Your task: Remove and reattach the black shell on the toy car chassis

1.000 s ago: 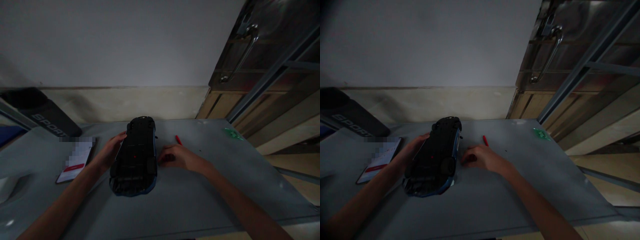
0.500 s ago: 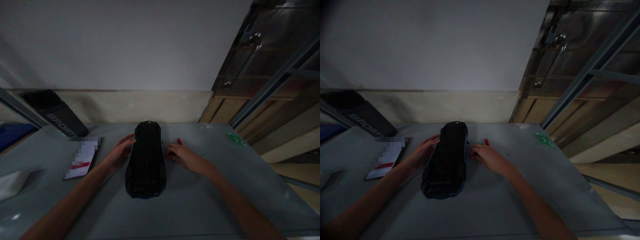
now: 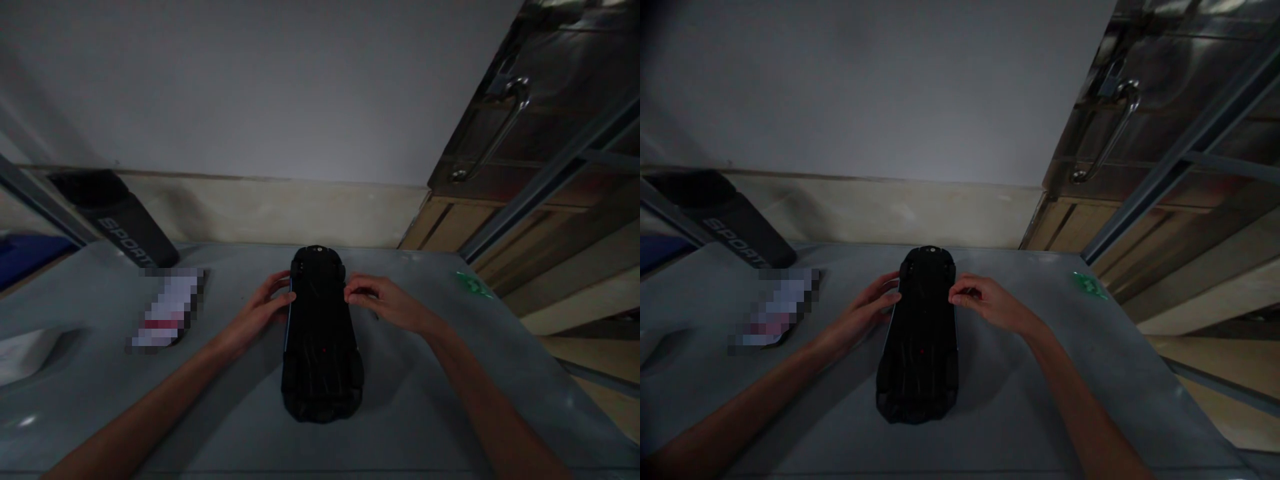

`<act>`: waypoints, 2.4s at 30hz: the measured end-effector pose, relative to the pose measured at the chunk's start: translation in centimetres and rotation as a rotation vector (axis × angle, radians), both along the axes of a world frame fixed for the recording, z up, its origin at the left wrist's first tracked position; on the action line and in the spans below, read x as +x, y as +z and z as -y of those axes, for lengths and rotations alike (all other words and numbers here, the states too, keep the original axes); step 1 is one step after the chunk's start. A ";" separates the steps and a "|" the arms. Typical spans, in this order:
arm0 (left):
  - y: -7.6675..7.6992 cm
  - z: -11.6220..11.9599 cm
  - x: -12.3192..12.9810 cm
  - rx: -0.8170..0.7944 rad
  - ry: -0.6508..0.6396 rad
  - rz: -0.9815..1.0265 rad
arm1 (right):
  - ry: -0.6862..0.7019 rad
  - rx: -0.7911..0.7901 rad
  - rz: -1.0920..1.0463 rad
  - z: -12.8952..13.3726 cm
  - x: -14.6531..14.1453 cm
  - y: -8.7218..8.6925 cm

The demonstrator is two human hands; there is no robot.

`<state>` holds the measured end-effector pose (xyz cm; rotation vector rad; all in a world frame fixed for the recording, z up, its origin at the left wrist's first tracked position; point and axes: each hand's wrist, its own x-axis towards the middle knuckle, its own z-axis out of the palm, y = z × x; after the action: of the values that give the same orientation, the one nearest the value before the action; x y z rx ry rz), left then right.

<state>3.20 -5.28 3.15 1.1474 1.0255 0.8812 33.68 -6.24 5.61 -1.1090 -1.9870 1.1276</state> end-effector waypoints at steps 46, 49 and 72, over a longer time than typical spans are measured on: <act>-1.4 -0.7 -0.2 -0.013 -0.021 0.023 | -0.006 -0.087 -0.057 0.0 -0.4 -1.0; -1.4 -0.7 -0.2 -0.007 -0.020 0.018 | -0.005 -0.101 -0.070 0.0 -0.4 -1.1; -1.1 -0.5 -0.1 -0.005 -0.006 -0.027 | 0.007 -0.133 -0.158 -0.3 -0.4 -1.9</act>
<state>3.09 -4.75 2.06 1.1604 1.0446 0.8602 33.24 -5.95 3.69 -1.0450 -1.8173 1.3250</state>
